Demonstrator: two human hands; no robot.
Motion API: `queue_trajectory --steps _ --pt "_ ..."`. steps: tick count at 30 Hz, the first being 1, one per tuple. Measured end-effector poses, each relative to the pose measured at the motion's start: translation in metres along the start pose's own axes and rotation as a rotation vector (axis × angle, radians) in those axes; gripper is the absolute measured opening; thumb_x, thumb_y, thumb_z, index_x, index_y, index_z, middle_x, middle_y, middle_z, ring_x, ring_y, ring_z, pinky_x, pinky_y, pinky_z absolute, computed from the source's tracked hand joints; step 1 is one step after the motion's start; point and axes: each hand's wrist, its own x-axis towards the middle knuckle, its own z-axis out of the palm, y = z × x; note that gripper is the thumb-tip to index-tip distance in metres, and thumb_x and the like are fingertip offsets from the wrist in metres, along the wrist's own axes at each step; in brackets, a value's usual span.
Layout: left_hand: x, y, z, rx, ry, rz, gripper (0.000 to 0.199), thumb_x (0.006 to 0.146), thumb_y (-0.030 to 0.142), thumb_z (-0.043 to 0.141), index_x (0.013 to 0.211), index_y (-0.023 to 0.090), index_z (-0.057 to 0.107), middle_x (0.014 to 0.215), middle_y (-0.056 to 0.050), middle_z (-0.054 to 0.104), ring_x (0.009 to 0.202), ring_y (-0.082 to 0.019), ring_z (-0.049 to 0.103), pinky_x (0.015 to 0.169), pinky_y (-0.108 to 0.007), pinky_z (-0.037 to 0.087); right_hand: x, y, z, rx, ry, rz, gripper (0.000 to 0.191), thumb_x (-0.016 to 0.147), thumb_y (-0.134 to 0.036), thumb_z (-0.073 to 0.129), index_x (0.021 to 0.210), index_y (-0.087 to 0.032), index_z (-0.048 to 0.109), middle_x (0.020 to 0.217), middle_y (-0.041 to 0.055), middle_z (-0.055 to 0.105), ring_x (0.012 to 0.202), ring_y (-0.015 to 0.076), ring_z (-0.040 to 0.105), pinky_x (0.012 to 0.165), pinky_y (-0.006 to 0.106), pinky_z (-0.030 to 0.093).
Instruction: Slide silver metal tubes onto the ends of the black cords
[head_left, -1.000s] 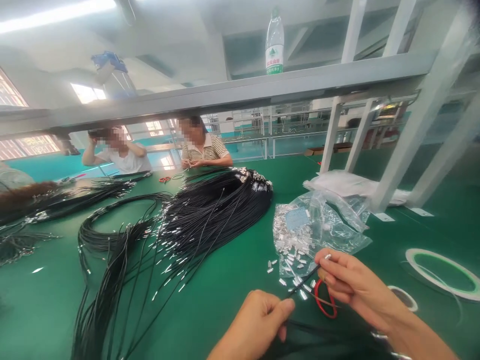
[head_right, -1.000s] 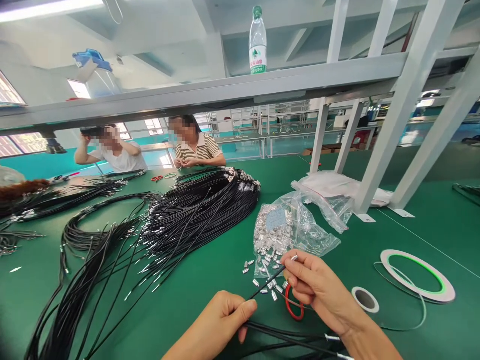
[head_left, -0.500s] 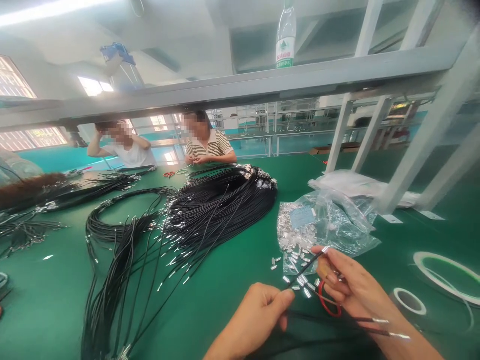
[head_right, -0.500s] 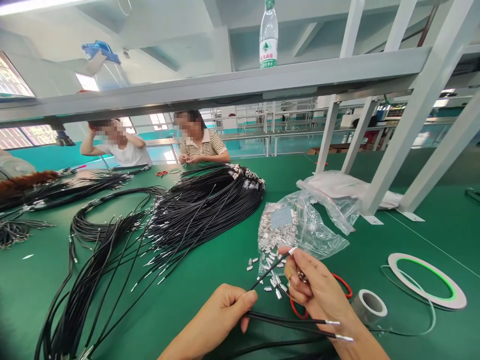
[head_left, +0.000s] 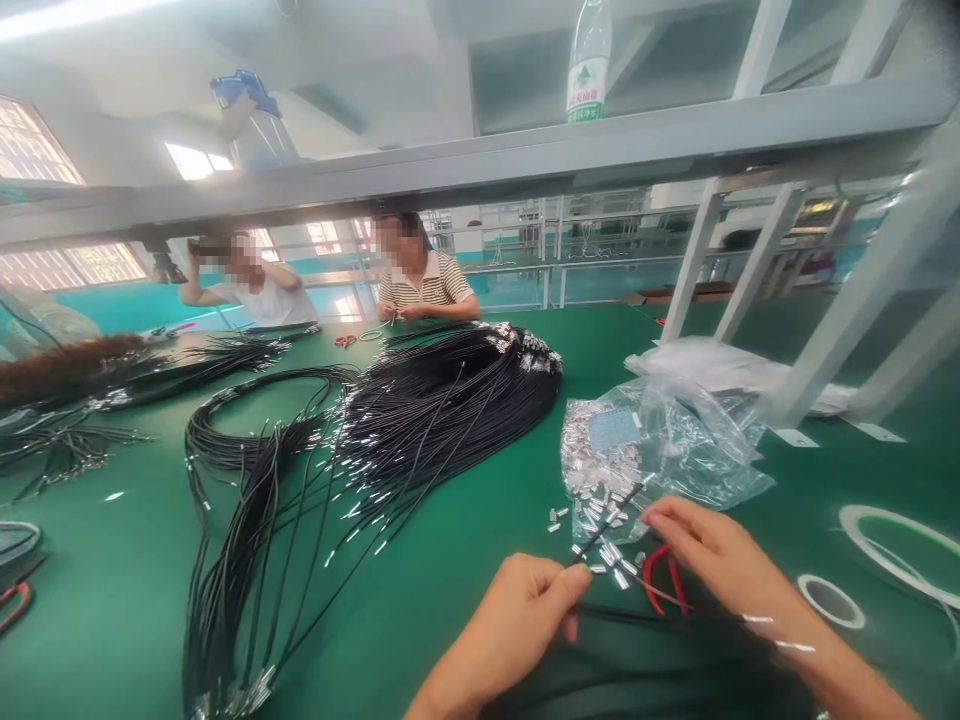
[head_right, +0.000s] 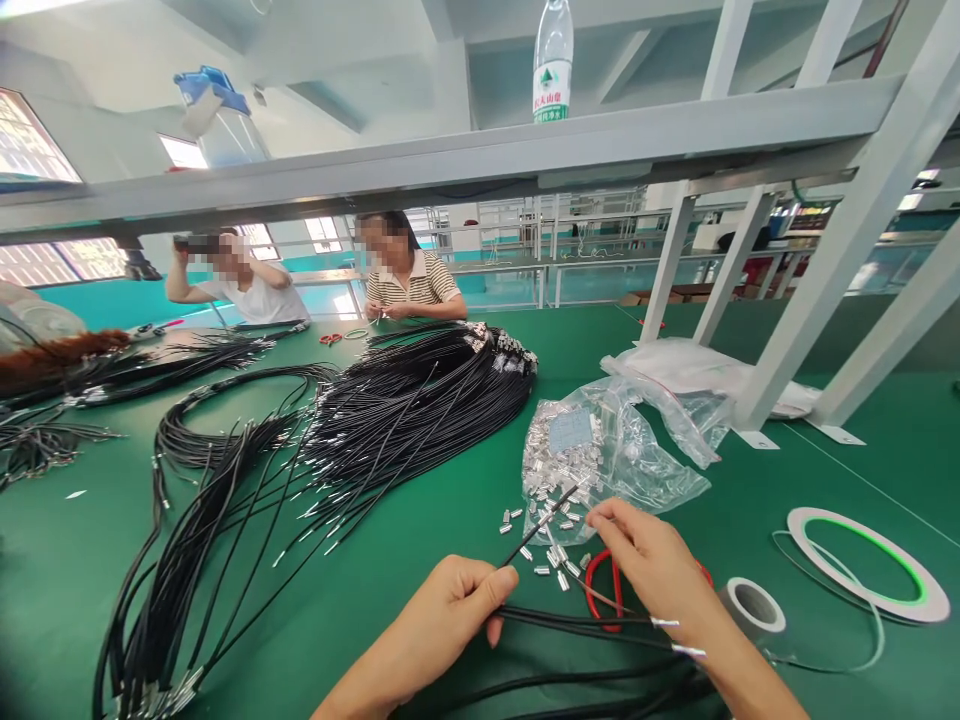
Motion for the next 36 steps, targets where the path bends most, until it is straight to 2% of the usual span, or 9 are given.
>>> queue_trajectory --steps 4,7,12,18,23,28,31,33,36 --pt "0.0 0.0 0.0 0.011 -0.006 -0.013 0.056 0.088 0.056 0.039 0.049 0.017 0.048 0.047 0.004 0.037 0.05 -0.009 0.034 0.054 -0.024 0.027 0.007 0.015 -0.007 -0.495 -0.216 -0.036 0.024 0.089 -0.037 0.038 0.092 -0.024 0.058 0.076 0.0016 0.064 0.074 0.0195 0.057 0.066 0.029 0.035" --pt "0.0 0.0 0.001 0.009 -0.006 -0.016 0.056 0.088 0.056 0.038 0.049 0.017 0.049 0.048 0.005 0.037 0.05 -0.009 0.033 0.053 -0.024 0.026 0.006 0.01 0.002 -0.681 -0.304 -0.003 0.02 0.088 -0.027 0.041 0.1 -0.023 0.057 0.077 0.003 0.065 0.077 0.0224 0.059 0.064 0.029 0.032" --pt "0.0 0.001 0.004 0.027 -0.009 -0.029 0.055 0.088 0.055 0.039 0.049 0.017 0.048 0.048 0.005 0.036 0.05 -0.009 0.033 0.054 -0.024 0.026 0.004 -0.003 0.013 -0.756 -0.283 0.028 0.016 0.088 -0.02 0.043 0.096 -0.018 0.057 0.084 0.0105 0.066 0.083 0.0282 0.059 0.063 0.03 0.027" --pt "0.001 0.0 0.003 0.034 -0.011 -0.023 0.054 0.087 0.056 0.039 0.05 0.017 0.048 0.049 0.004 0.037 0.052 -0.01 0.035 0.057 -0.024 0.028 0.003 0.0 0.005 -0.704 -0.319 0.026 0.003 0.086 -0.017 0.051 0.089 -0.019 0.051 0.077 0.0053 0.064 0.075 0.0213 0.058 0.061 0.027 0.026" --pt "0.001 0.002 0.002 0.04 -0.012 -0.033 0.054 0.087 0.055 0.039 0.049 0.017 0.048 0.05 0.004 0.038 0.053 -0.01 0.036 0.057 -0.024 0.028 -0.001 0.0 0.007 -0.674 -0.246 0.093 0.006 0.08 -0.015 0.053 0.082 -0.017 0.047 0.075 0.0098 0.06 0.071 0.0248 0.055 0.057 0.029 0.021" --pt "0.001 -0.002 0.003 0.046 -0.022 -0.017 0.056 0.087 0.057 0.038 0.049 0.017 0.048 0.049 0.004 0.038 0.053 -0.01 0.036 0.057 -0.024 0.028 0.001 0.003 0.011 -0.494 -0.176 0.064 0.013 0.077 -0.013 0.05 0.069 -0.019 0.043 0.066 0.0068 0.054 0.066 0.022 0.049 0.059 0.03 0.021" --pt "0.002 -0.004 0.004 0.057 -0.028 -0.022 0.057 0.086 0.059 0.038 0.049 0.017 0.048 0.048 0.005 0.036 0.052 -0.01 0.034 0.057 -0.025 0.028 0.004 0.002 0.008 -0.298 -0.103 0.025 0.017 0.089 -0.029 0.036 0.076 -0.02 0.041 0.064 0.0028 0.05 0.062 0.0174 0.046 0.059 0.029 0.028" --pt "0.003 -0.002 0.004 0.058 -0.028 -0.038 0.057 0.085 0.06 0.037 0.049 0.017 0.047 0.047 0.005 0.034 0.051 -0.009 0.032 0.057 -0.025 0.027 0.005 -0.002 0.004 -0.098 -0.081 0.03 0.029 0.092 -0.043 0.029 0.081 -0.02 0.042 0.063 -0.0005 0.044 0.053 0.0128 0.037 0.052 0.026 0.027" --pt "0.003 0.001 0.004 0.061 -0.026 -0.066 0.058 0.082 0.063 0.037 0.047 0.018 0.046 0.046 0.005 0.032 0.049 -0.01 0.029 0.056 -0.026 0.026 0.002 -0.009 -0.002 0.391 -0.05 0.136 0.043 0.08 -0.059 0.054 0.084 -0.016 0.051 0.062 -0.0036 0.038 0.047 0.0058 0.021 0.045 0.022 0.016"
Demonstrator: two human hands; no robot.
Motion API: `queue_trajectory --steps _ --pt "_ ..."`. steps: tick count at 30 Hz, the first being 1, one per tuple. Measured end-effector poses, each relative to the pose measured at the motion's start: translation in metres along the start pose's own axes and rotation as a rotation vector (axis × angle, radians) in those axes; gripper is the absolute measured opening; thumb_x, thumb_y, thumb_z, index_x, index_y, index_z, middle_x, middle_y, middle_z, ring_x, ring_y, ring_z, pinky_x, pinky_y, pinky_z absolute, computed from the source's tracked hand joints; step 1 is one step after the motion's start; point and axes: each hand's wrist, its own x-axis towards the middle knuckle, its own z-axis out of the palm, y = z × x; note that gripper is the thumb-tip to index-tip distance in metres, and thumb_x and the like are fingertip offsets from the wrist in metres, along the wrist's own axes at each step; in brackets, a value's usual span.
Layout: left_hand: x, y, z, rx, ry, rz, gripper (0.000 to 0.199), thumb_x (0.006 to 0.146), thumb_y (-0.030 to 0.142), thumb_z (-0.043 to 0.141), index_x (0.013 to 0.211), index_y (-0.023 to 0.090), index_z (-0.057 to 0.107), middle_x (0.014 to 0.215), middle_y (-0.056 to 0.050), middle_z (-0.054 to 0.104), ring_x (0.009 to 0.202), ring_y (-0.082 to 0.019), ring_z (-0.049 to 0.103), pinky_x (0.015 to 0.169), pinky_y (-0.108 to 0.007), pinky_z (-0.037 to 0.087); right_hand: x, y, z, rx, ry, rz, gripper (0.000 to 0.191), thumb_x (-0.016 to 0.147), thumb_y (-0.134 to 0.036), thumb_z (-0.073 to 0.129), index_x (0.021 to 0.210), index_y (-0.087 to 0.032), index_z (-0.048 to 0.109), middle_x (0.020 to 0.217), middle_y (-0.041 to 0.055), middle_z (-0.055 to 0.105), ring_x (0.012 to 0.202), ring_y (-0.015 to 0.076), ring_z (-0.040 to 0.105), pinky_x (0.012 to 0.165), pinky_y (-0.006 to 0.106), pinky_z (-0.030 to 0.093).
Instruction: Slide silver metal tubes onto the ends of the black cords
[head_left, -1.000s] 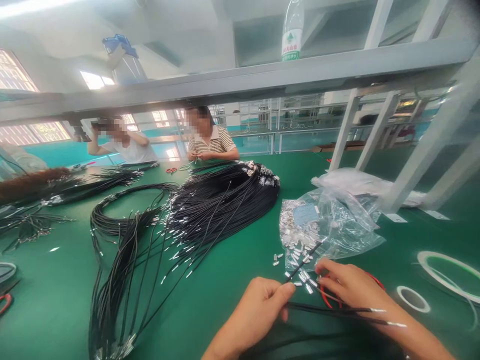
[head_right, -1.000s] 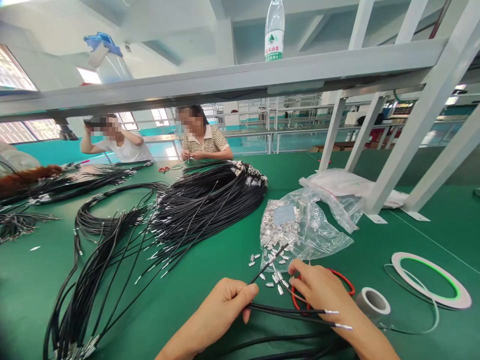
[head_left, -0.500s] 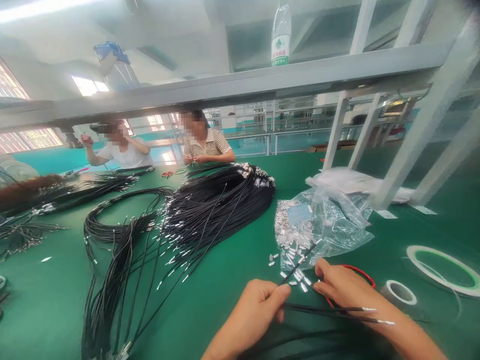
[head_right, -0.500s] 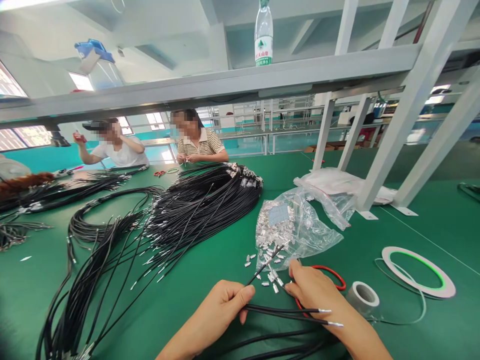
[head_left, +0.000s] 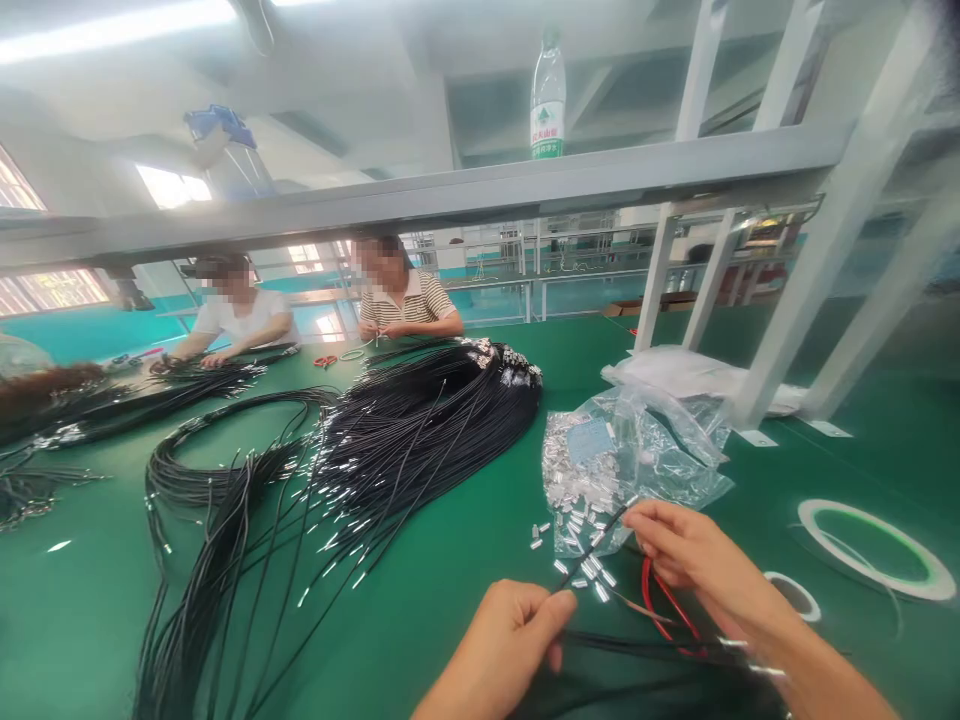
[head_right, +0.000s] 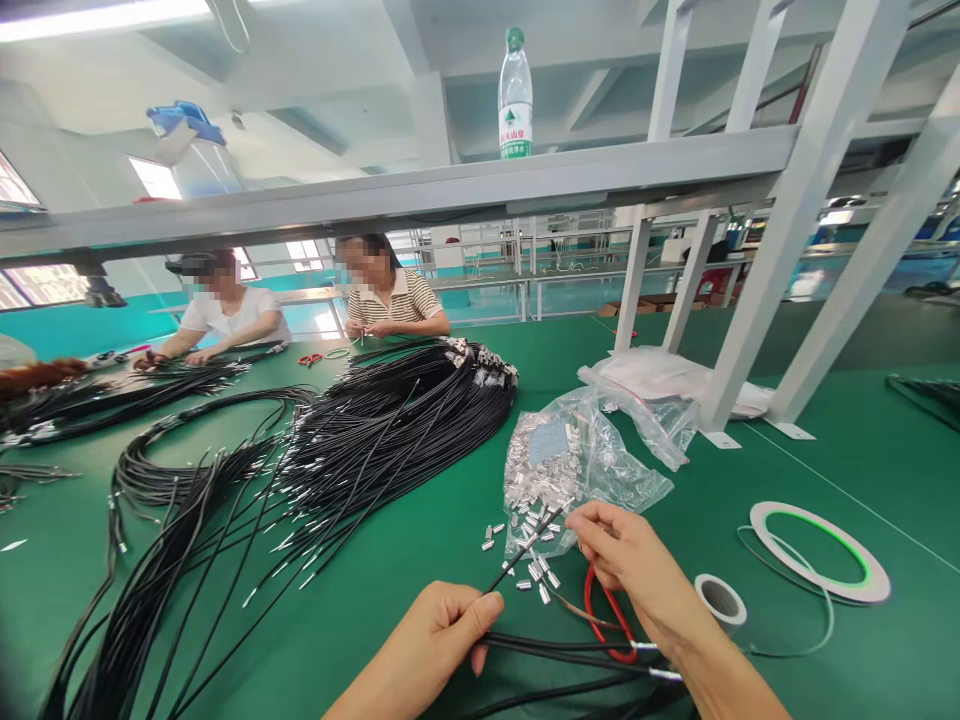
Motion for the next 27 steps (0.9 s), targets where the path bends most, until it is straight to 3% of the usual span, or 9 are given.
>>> queue_trajectory --steps 3,7,15,23,27 --pt "0.0 0.002 0.0 0.015 0.0 -0.016 0.059 0.079 0.067 0.036 0.047 0.019 0.045 0.044 0.005 0.029 0.048 -0.01 0.028 0.053 -0.027 0.023 -0.004 -0.007 -0.002 0.39 0.035 0.053 0.046 0.066 -0.051 0.078 0.08 -0.013 0.057 0.064 -0.0018 0.044 0.048 0.0025 0.017 0.045 0.021 0.013" --pt "0.001 0.0 0.0 0.02 -0.002 -0.016 0.062 0.077 0.073 0.034 0.046 0.02 0.044 0.043 0.006 0.026 0.047 -0.01 0.026 0.051 -0.027 0.022 -0.007 -0.015 -0.002 0.609 0.032 0.064 0.042 0.062 -0.041 0.085 0.08 -0.012 0.061 0.072 0.0038 0.055 0.049 0.0012 0.019 0.044 0.018 0.015" --pt "0.004 -0.002 0.002 0.042 0.001 -0.019 0.064 0.076 0.074 0.033 0.046 0.019 0.043 0.044 0.005 0.029 0.048 -0.01 0.028 0.053 -0.027 0.023 -0.01 -0.018 0.001 0.7 0.006 0.074 0.037 0.067 -0.037 0.083 0.085 -0.013 0.061 0.06 -0.002 0.043 0.048 0.0026 0.016 0.041 0.016 0.014" --pt "0.003 0.0 0.0 0.039 -0.005 -0.016 0.065 0.074 0.077 0.034 0.046 0.02 0.044 0.044 0.005 0.029 0.048 -0.01 0.028 0.053 -0.027 0.023 -0.009 -0.018 0.001 0.749 0.06 0.07 0.039 0.064 -0.03 0.084 0.092 -0.015 0.061 0.074 0.0043 0.058 0.048 0.0021 0.021 0.042 0.015 0.019" --pt "0.003 0.0 0.002 0.039 -0.003 -0.028 0.064 0.074 0.076 0.034 0.045 0.02 0.043 0.043 0.006 0.026 0.047 -0.01 0.026 0.052 -0.027 0.022 -0.01 -0.018 0.0 0.768 0.093 0.008 0.031 0.068 -0.031 0.082 0.078 -0.015 0.058 0.069 0.0022 0.056 0.046 0.0019 0.02 0.041 0.016 0.02"
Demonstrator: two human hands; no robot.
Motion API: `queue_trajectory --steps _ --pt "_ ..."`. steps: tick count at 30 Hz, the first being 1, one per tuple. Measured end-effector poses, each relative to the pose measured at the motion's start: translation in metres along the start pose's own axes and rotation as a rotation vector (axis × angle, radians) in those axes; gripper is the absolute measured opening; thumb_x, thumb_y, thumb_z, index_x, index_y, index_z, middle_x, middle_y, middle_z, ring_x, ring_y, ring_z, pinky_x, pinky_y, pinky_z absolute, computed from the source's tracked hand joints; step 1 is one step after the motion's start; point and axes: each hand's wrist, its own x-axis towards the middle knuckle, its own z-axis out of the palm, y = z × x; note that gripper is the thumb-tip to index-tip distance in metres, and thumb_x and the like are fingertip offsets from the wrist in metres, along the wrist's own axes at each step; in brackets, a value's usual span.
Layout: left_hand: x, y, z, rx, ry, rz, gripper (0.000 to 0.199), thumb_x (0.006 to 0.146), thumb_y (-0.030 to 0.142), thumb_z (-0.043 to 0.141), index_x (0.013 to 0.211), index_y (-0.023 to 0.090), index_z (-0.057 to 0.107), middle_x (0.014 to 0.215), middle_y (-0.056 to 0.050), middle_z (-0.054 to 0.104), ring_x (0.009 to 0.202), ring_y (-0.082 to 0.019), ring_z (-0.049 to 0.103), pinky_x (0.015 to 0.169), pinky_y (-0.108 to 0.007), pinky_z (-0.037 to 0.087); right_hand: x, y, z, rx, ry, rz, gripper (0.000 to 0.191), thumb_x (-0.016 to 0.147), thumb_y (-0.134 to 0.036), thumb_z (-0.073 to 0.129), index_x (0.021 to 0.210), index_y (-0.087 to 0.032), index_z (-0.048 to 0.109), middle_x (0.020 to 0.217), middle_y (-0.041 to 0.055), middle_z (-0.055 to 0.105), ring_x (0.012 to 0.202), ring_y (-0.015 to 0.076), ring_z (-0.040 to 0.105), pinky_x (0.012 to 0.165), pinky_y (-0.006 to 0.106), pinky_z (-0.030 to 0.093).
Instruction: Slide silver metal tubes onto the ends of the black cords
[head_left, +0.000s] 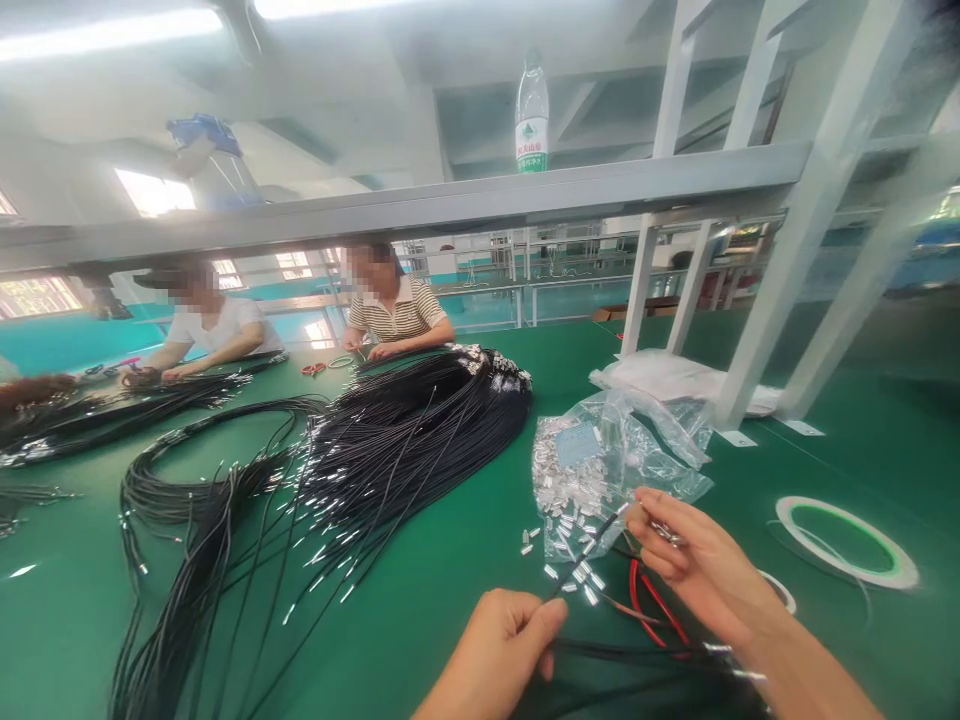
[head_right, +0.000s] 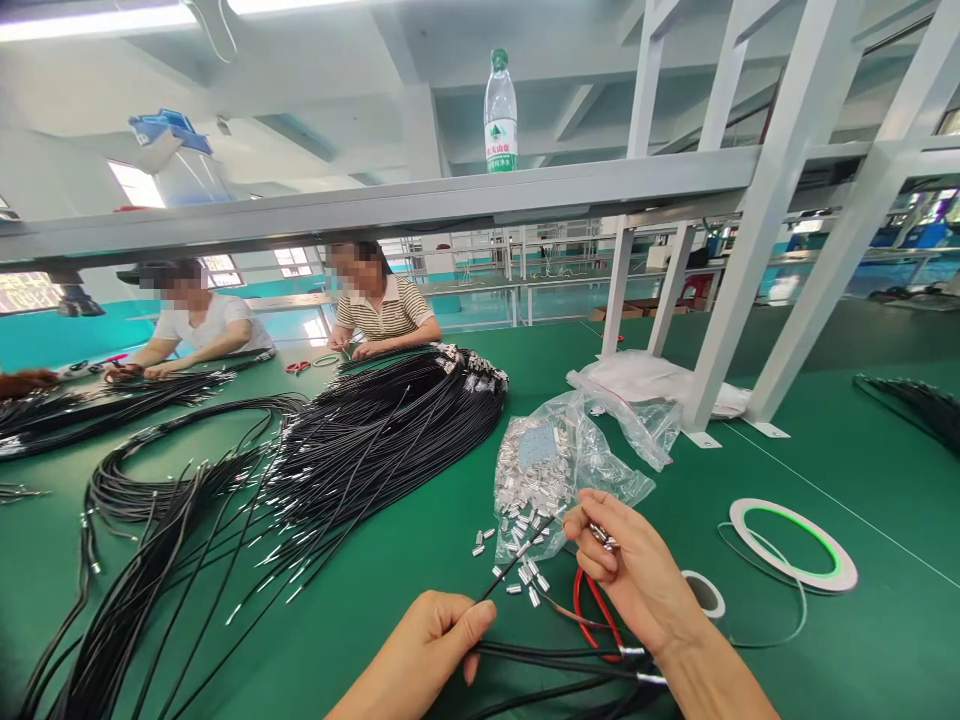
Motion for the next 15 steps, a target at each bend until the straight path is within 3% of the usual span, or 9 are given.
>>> queue_trajectory --steps 4,15 --pt "-0.0005 -0.0015 0.0016 0.01 -0.009 0.005 0.062 0.076 0.073 0.035 0.046 0.02 0.044 0.044 0.005 0.028 0.048 -0.01 0.027 0.052 -0.027 0.022 -0.0016 -0.0009 0.0004 -0.011 -0.049 -0.013 0.034 0.072 -0.035 0.08 0.07 -0.014 0.053 0.063 -0.0011 0.05 0.046 0.0018 0.017 0.041 0.016 0.019" --pt "0.0027 -0.0046 0.0022 0.03 -0.034 0.043 0.06 0.078 0.068 0.033 0.045 0.02 0.043 0.042 0.005 0.03 0.047 -0.01 0.031 0.052 -0.025 0.026 -0.0011 0.0049 0.003 -0.141 -0.116 -0.01 0.035 0.08 -0.043 0.072 0.083 -0.017 0.048 0.063 -0.0029 0.05 0.046 0.0026 0.017 0.044 0.018 0.016"
